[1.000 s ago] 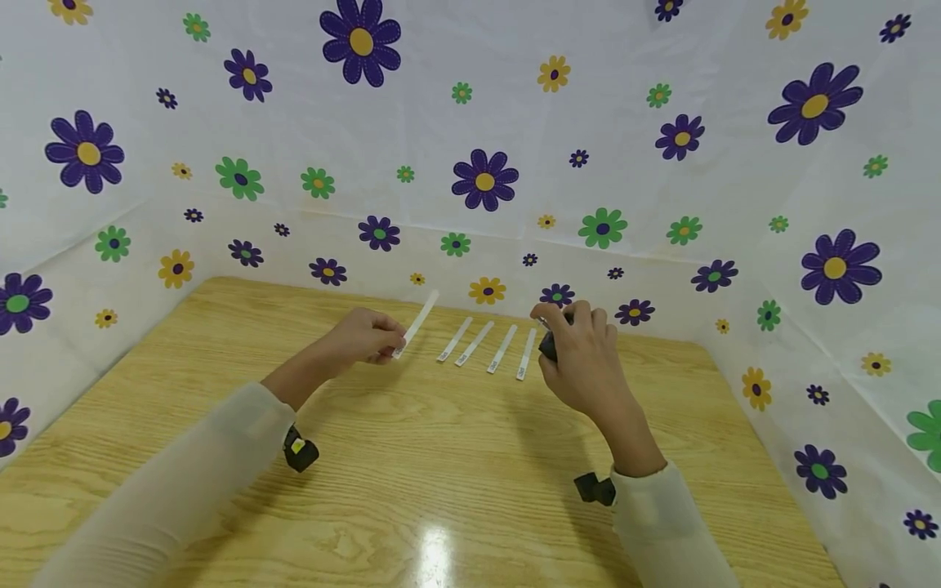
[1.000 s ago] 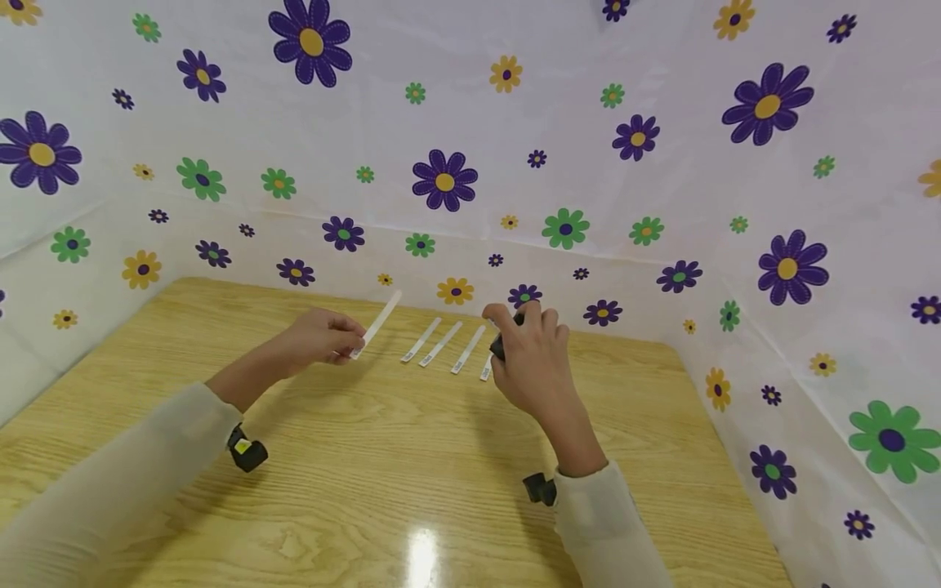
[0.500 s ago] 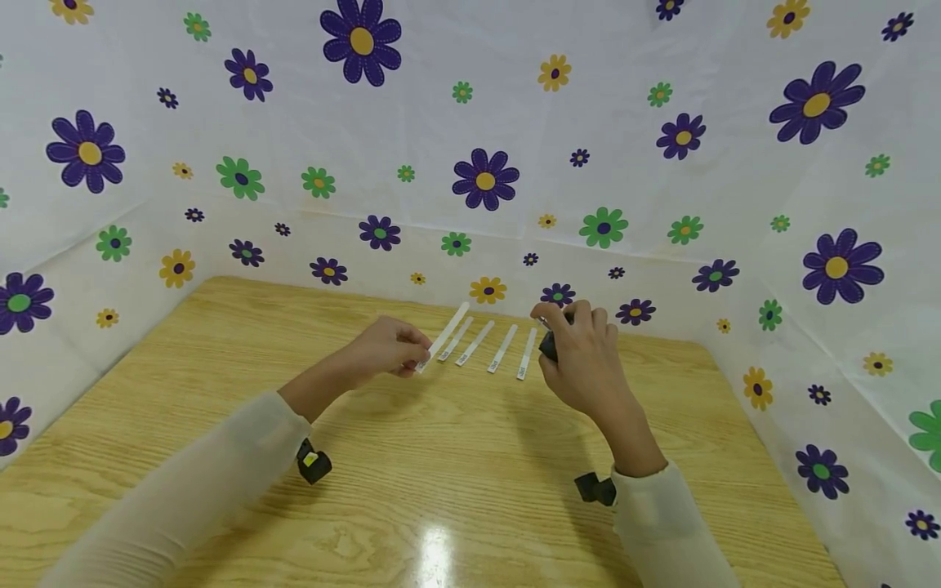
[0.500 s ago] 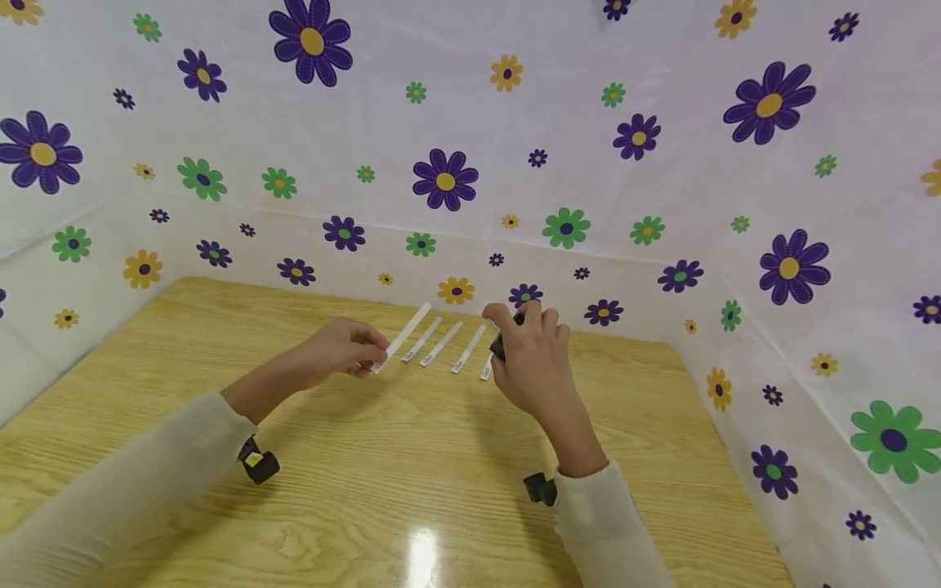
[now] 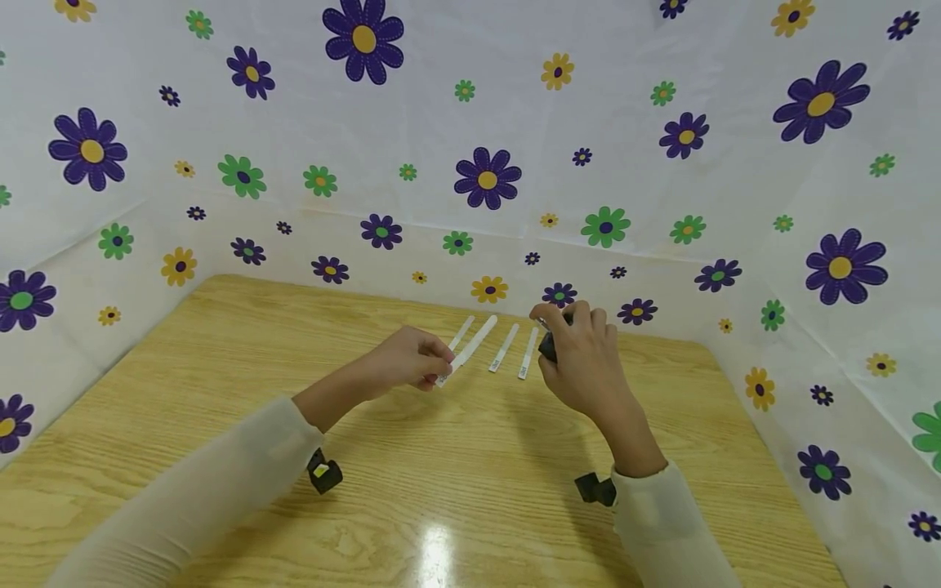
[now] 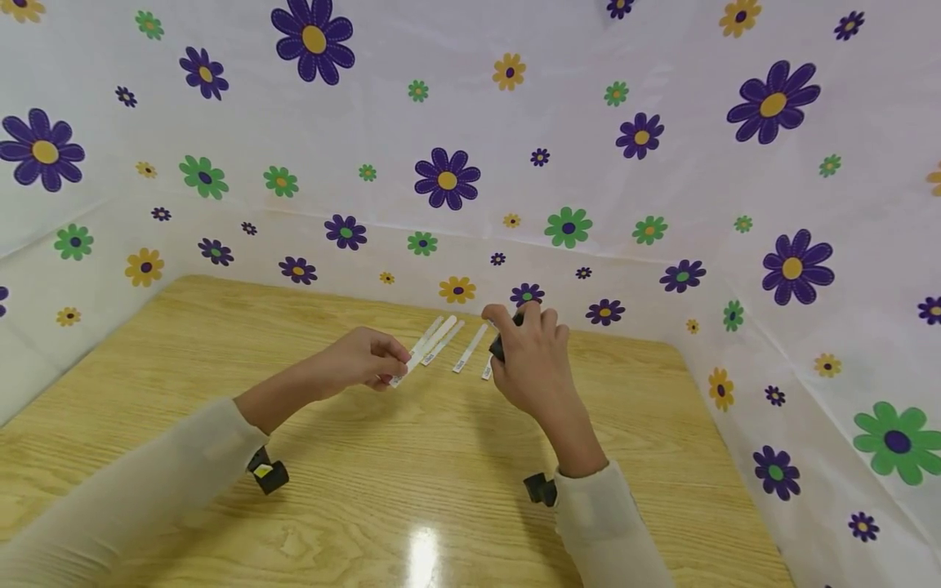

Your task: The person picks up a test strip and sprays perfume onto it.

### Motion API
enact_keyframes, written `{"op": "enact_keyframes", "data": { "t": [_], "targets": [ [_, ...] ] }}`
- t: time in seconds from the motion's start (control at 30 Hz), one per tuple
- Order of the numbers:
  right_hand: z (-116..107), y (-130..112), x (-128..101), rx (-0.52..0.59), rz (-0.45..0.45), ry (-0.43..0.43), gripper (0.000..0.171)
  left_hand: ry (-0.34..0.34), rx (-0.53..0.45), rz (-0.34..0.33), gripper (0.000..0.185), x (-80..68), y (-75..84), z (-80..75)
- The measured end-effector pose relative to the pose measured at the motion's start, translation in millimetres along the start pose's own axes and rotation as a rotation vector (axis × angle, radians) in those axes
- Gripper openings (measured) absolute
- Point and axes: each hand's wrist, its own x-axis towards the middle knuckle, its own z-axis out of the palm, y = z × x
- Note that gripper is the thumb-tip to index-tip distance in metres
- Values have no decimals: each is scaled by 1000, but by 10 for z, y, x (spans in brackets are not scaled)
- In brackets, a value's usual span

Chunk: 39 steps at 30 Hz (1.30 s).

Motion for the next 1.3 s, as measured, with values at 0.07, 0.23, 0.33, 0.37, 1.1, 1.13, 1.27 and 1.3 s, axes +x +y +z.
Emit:
{"op": "enact_keyframes", "data": {
  "t": [0.07,0.23,0.33,0.37,1.1,1.13,1.27,1.3],
  "targets": [
    [2,0,-1,0,-1,-1,57,-11,4,13,16,-3,12,32],
    [9,3,-5,2,-5,0,57,-28,4,25,14,-9,39,102],
    [13,4,-7,2,-8,1,57,-39,4,29,14,-24,63,137],
    [13,3,-8,1,-9,2,57,-45,4,32,14,-30,72,148],
    [33,1,-13,-27,-41,-13,50,-104,-50,65,13,-160,258,266],
    [35,2,-13,-28,-43,-13,50,-105,-53,64,13,-164,264,268],
    [41,6,-11,-28,-48,-14,48,-110,-53,58,13,-169,282,277],
    [42,7,-11,-27,-49,-14,48,-110,-52,57,13,-169,286,278]
  ]
}}
